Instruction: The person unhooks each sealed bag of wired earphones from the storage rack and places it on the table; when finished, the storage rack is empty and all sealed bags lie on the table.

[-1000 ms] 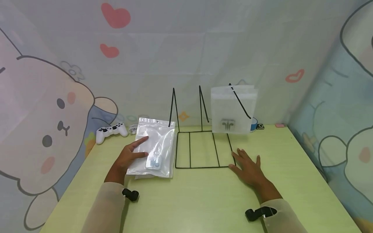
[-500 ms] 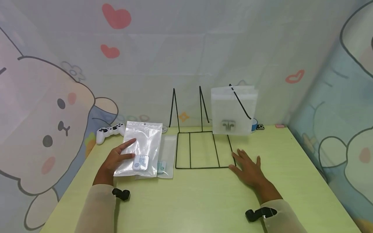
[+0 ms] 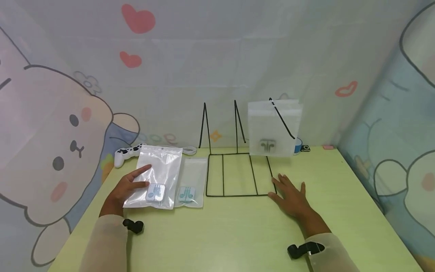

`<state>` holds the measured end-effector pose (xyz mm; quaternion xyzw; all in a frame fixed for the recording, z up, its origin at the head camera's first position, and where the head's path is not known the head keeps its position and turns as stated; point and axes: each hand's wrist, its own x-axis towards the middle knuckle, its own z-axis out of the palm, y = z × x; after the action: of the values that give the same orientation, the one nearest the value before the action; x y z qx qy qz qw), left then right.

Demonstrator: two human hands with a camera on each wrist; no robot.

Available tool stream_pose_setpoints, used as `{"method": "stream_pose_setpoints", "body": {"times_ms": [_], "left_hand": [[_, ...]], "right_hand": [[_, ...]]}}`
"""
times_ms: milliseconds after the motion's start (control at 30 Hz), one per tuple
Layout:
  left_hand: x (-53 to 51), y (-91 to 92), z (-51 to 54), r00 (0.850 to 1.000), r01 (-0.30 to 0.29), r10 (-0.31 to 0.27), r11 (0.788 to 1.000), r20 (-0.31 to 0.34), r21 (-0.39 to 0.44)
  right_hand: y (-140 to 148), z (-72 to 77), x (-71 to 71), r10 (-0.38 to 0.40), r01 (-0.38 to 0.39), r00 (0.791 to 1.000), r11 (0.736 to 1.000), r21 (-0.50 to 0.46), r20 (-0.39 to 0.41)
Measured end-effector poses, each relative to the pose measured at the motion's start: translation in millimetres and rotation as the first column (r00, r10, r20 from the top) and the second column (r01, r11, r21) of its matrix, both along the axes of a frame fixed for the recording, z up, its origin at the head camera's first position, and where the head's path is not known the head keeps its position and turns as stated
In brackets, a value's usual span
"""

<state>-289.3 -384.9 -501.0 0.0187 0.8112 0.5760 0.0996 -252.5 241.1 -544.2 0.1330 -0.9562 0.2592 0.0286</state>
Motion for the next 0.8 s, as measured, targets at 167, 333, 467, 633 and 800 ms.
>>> {"method": "stream_pose_setpoints", "body": {"times_ms": [167,333,467,633,800], "left_hand": [[-4.7,-7.0,-1.5,0.999,0.008,-0.011,0.998,-0.037,-0.067],[-5.0,-15.2,-0.7,1.000,0.011,-0.012,0.997,-0.010,-0.070],[-4.4,-22.9,2.3,1.000,0.021,-0.020,0.997,0.012,-0.079],[-3.9,-31.6,3.2,1.000,0.024,-0.024,0.993,0.005,-0.113],[-4.1,-36.7,-0.7,1.000,0.015,-0.013,0.990,0.013,-0.140]], "right_hand": [[1,1.5,0.3,-0.002,0.002,1.000,1.000,-0.005,0.003],[0,1.1,1.6,-0.001,0.001,1.000,1.000,-0.009,0.010],[0,0.6,1.2,0.000,0.000,1.000,1.000,-0.010,0.001],[0,-0.3,-0.3,0.000,0.000,1.000,1.000,-0.014,-0.005],[1,-1.3,0.2,-0.002,0.002,1.000,1.000,-0.008,-0.005]]}}
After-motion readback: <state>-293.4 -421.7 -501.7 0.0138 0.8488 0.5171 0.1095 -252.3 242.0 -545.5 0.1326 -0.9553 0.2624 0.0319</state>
